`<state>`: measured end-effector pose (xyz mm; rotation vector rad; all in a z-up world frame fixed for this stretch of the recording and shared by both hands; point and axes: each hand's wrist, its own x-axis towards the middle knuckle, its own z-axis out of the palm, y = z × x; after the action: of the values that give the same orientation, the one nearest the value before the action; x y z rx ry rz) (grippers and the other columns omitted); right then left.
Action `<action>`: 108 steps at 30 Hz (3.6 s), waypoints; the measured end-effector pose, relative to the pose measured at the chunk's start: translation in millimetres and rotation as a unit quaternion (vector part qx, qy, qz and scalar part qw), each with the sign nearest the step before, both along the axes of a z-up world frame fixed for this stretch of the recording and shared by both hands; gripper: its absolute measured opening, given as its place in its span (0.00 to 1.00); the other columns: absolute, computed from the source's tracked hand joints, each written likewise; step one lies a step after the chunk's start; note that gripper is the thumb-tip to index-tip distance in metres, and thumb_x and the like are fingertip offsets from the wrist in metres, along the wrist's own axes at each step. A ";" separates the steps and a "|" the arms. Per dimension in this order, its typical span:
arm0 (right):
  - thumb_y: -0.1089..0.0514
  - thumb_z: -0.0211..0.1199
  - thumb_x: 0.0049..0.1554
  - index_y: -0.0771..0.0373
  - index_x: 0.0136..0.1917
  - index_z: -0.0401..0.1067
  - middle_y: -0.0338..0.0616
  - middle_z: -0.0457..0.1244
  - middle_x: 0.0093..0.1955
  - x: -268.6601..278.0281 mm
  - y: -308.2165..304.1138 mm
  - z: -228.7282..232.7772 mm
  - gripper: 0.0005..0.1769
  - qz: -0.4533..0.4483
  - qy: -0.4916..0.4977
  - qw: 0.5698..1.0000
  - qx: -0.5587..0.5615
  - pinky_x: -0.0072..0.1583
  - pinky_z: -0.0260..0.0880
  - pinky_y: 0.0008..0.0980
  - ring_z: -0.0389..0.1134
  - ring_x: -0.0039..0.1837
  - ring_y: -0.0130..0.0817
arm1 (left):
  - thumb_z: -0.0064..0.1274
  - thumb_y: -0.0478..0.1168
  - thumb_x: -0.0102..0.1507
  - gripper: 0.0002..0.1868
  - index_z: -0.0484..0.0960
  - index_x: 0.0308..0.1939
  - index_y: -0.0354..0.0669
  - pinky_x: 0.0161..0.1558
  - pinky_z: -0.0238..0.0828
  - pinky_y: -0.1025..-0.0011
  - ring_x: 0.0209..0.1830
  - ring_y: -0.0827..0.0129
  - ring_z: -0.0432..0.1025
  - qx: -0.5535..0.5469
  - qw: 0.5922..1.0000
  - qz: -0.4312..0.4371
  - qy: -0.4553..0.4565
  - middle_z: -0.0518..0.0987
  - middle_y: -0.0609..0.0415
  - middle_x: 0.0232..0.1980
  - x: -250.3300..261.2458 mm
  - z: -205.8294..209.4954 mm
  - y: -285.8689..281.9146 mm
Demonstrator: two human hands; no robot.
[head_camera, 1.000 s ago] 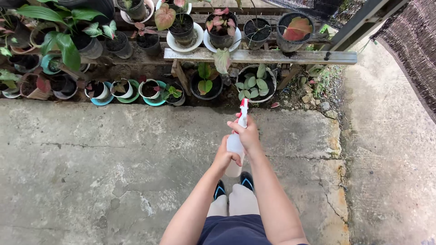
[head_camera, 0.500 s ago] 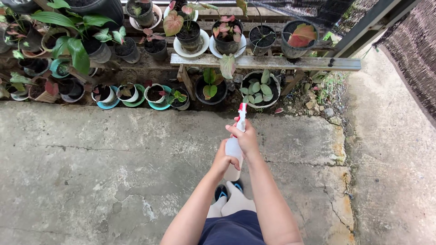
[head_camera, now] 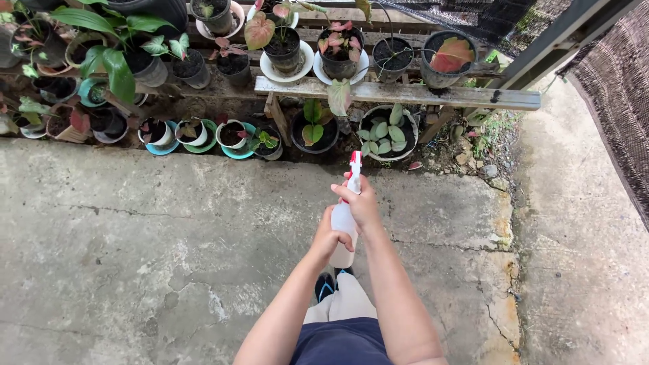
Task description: Use a spray bottle to water and mist various potted plants in a garden area.
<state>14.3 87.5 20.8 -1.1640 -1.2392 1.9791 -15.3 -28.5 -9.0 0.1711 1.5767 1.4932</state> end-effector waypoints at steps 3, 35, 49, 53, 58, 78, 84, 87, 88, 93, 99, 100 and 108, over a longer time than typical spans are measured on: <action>0.61 0.77 0.43 0.66 0.57 0.71 0.41 0.63 0.40 4.3 -1.6 4.4 0.29 -0.001 0.007 1.000 -0.006 0.41 0.70 0.28 0.67 0.32 0.28 | 0.53 0.19 0.19 0.55 0.74 0.55 0.45 0.44 0.60 0.69 0.45 0.61 0.68 0.006 1.000 0.004 0.000 0.77 0.51 0.40 3.6 -5.1 -1.3; 0.61 0.76 0.45 0.67 0.57 0.72 0.43 0.63 0.40 -27.4 -3.9 -7.1 0.27 0.051 0.017 0.999 -0.001 0.41 0.70 0.29 0.67 0.32 0.30 | 0.54 0.21 0.22 0.52 0.74 0.54 0.48 0.44 0.60 0.69 0.44 0.60 0.69 -0.004 0.999 0.040 0.019 0.77 0.52 0.38 -16.9 10.0 -10.8; 0.59 0.79 0.43 0.65 0.52 0.73 0.42 0.63 0.37 -48.3 -26.5 -6.4 0.25 0.033 -0.014 0.999 0.002 0.39 0.69 0.26 0.67 0.31 0.29 | 0.55 0.20 0.23 0.54 0.72 0.56 0.46 0.45 0.60 0.67 0.46 0.61 0.68 -0.006 1.000 0.020 -0.009 0.76 0.52 0.41 -41.6 -5.5 -28.9; 0.55 0.83 0.42 0.66 0.46 0.75 0.43 0.65 0.33 -53.1 -29.7 -1.7 0.23 0.036 -0.037 0.999 0.012 0.37 0.70 0.25 0.69 0.30 0.29 | 0.55 0.20 0.23 0.54 0.71 0.57 0.46 0.45 0.60 0.68 0.47 0.61 0.67 0.004 0.999 0.032 -0.013 0.76 0.52 0.42 -44.7 -13.3 -29.9; 0.54 0.83 0.43 0.66 0.41 0.76 0.44 0.64 0.27 -55.8 -36.6 5.9 0.20 0.033 -0.045 0.998 0.014 0.35 0.68 0.22 0.67 0.28 0.27 | 0.56 0.21 0.23 0.53 0.71 0.56 0.48 0.44 0.59 0.68 0.46 0.61 0.67 -0.005 0.999 0.039 -0.005 0.76 0.52 0.41 -45.4 -18.2 -33.5; 0.56 0.80 0.45 0.68 0.56 0.71 0.43 0.64 0.40 -61.0 -49.2 2.1 0.30 0.073 -0.037 0.997 -0.004 0.39 0.68 0.26 0.67 0.31 0.28 | 0.58 0.24 0.25 0.50 0.73 0.55 0.49 0.47 0.60 0.67 0.49 0.59 0.68 -0.033 0.999 0.028 0.013 0.77 0.50 0.42 -42.9 -7.4 -49.1; 0.53 0.82 0.42 0.69 0.45 0.75 0.44 0.64 0.29 -59.0 -48.5 -4.6 0.25 0.066 -0.071 0.995 -0.010 0.34 0.67 0.25 0.68 0.27 0.31 | 0.56 0.24 0.24 0.50 0.74 0.53 0.47 0.46 0.61 0.70 0.47 0.61 0.68 -0.027 0.998 0.050 -0.014 0.77 0.51 0.40 -29.3 -1.4 -46.4; 0.49 0.82 0.43 0.64 0.38 0.77 0.43 0.63 0.22 -54.3 -44.1 -1.1 0.20 0.067 -0.090 0.994 0.006 0.30 0.65 0.22 0.65 0.24 0.26 | 0.57 0.24 0.25 0.48 0.74 0.53 0.48 0.45 0.62 0.69 0.45 0.61 0.69 -0.031 0.999 0.039 -0.006 0.78 0.51 0.39 -26.6 -2.3 -46.6; 0.49 0.82 0.43 0.64 0.38 0.77 0.43 0.63 0.22 -53.9 -41.2 -7.6 0.20 0.066 -0.090 0.994 0.007 0.30 0.65 0.22 0.65 0.24 0.26 | 0.57 0.24 0.25 0.48 0.74 0.53 0.48 0.45 0.62 0.69 0.45 0.61 0.69 -0.030 0.999 0.038 -0.005 0.78 0.51 0.39 -27.1 -3.2 -44.7; 0.50 0.81 0.44 0.66 0.38 0.76 0.47 0.65 0.23 -52.2 -35.1 -4.1 0.21 0.041 -0.092 0.995 0.000 0.33 0.68 0.22 0.66 0.25 0.26 | 0.55 0.24 0.25 0.47 0.73 0.52 0.46 0.44 0.60 0.71 0.45 0.62 0.67 -0.013 0.999 0.036 -0.011 0.76 0.52 0.39 -29.3 3.1 -41.4; 0.52 0.82 0.43 0.69 0.49 0.74 0.49 0.66 0.33 -42.7 -36.5 24.2 0.27 0.027 -0.069 0.997 -0.005 0.37 0.72 0.29 0.69 0.30 0.31 | 0.54 0.23 0.24 0.47 0.73 0.51 0.45 0.44 0.59 0.71 0.44 0.62 0.67 0.005 1.000 0.022 -0.014 0.77 0.52 0.39 -29.4 19.3 -36.9; 0.52 0.82 0.43 0.69 0.49 0.74 0.49 0.66 0.33 -41.8 -36.2 22.7 0.27 0.025 -0.068 0.997 -0.003 0.37 0.72 0.29 0.69 0.30 0.31 | 0.54 0.23 0.24 0.47 0.73 0.51 0.45 0.44 0.59 0.71 0.44 0.62 0.67 0.007 1.000 0.020 -0.012 0.77 0.52 0.39 -29.5 18.6 -36.8; 0.55 0.79 0.44 0.65 0.54 0.72 0.43 0.66 0.40 -42.2 -37.0 37.2 0.28 0.059 -0.057 0.997 0.000 0.42 0.71 0.28 0.69 0.32 0.30 | 0.55 0.23 0.24 0.49 0.74 0.53 0.46 0.48 0.59 0.71 0.46 0.62 0.67 0.006 1.000 0.015 0.007 0.75 0.51 0.40 -28.1 23.4 -37.7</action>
<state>-28.0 50.5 58.0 -1.2450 -1.3936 2.0214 -43.4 -66.2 14.3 0.1661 1.5889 1.5278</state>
